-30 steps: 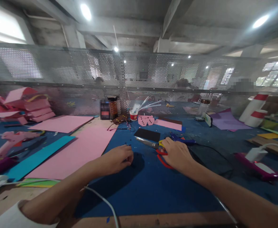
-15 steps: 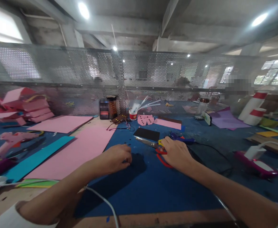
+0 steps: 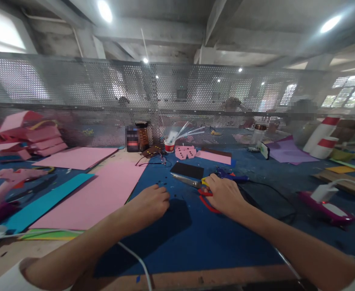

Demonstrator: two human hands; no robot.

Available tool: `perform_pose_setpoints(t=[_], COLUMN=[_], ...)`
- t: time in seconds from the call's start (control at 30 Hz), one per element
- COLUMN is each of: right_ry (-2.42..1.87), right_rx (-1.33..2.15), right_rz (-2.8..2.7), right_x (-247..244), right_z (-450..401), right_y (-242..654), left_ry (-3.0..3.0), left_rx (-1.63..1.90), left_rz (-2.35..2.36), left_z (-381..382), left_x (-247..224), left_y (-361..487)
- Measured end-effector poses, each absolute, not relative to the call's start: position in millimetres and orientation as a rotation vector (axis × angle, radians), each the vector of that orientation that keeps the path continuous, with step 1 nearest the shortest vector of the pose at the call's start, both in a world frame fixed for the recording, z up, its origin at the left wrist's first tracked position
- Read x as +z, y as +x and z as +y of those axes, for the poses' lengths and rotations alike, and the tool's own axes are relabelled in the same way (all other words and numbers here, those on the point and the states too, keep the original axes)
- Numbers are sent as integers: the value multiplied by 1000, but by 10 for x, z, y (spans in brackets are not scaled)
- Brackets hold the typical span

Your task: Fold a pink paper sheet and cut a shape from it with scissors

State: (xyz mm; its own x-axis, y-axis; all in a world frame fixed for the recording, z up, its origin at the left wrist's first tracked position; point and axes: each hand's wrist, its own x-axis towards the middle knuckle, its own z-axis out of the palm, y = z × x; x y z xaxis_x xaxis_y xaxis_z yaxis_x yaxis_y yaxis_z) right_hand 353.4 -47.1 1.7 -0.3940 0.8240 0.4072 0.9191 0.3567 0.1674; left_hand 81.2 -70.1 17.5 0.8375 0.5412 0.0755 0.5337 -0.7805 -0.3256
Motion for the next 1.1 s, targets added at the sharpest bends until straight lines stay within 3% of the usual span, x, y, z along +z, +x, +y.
perform_pose_setpoints(t=[0.9,1.1], right_ry=[-1528,-1526], right_rx=[-519,-320], right_rz=[-2345,-2291], right_x=[37,79], right_z=[-477,-487], right_y=[3546,3544], left_ry=[-3018,-2995], left_rx=[-293,-880], left_rz=[-1337,-1552], left_z=[-618,-556], left_x=[208,280], left_y=[778,746])
